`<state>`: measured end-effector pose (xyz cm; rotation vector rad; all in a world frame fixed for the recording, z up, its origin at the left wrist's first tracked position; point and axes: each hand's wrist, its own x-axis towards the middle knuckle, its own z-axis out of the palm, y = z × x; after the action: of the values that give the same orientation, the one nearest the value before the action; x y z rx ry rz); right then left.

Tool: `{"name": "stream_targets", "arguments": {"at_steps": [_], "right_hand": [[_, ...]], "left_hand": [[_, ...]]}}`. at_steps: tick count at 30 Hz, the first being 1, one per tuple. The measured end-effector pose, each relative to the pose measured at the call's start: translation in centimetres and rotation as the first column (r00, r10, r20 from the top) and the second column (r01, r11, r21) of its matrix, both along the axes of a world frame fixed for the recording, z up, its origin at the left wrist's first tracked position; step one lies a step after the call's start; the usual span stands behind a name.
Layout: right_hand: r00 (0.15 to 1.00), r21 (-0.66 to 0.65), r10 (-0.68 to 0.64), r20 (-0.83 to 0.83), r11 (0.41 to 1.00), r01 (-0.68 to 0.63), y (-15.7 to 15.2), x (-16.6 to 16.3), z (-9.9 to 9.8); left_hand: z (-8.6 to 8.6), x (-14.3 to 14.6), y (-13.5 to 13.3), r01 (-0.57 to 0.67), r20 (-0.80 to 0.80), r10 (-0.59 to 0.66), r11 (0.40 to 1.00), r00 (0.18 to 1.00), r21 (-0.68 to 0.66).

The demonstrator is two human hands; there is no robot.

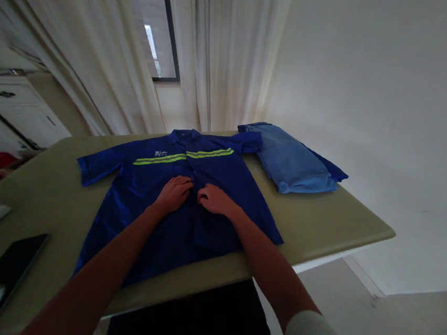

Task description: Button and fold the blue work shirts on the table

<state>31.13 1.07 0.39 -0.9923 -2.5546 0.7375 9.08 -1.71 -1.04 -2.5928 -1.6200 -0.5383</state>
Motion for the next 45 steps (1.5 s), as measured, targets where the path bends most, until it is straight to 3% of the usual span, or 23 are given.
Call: {"name": "stream_targets", "arguments": {"at_steps": [4, 10, 17, 22, 31, 39, 45], "right_hand": [[0.998, -0.055, 0.06, -0.036, 0.997, -0.062, -0.2, 0.2, 0.4], [0.99, -0.133, 0.139, 0.0, 0.982, -0.138, -0.7, 0.5, 1.2], [0.979, -0.053, 0.202, -0.032, 0.978, -0.204, -1.0, 0.4, 1.0], [0.972, -0.049, 0.224, -0.076, 0.972, -0.228, -0.7, 0.4, 0.7], [0.965, -0.099, 0.199, -0.17, 0.971, -0.218, -0.1, 0.8, 0.9], [0.975, -0.124, 0.053, -0.215, 0.989, -0.081, 0.0, 0.3, 0.1], [0.944, -0.313, 0.002, -0.329, 0.943, -0.111, 0.5, 1.0, 0.7]], "left_hand": [[0.1, 0.4, -0.9, 0.005, -0.065, -0.002, 0.999, 0.998, 0.036], [0.2, 0.7, -2.3, -0.004, 0.017, 0.003, 0.995, 1.0, 0.1], [0.6, 1.0, -3.7, 0.075, 0.306, -0.013, 0.979, 0.952, -0.191], [0.9, 1.2, -4.0, 0.088, 0.427, 0.076, 0.932, 0.901, -0.352], [1.0, 2.5, -3.4, -0.06, 0.524, 0.261, 0.927, 0.811, -0.37], [0.7, 2.1, -3.2, 0.041, 0.646, 0.201, 0.94, 0.736, -0.34], [0.5, 1.6, -3.0, 0.23, 0.779, 0.156, 0.904, 0.607, -0.36]]}}
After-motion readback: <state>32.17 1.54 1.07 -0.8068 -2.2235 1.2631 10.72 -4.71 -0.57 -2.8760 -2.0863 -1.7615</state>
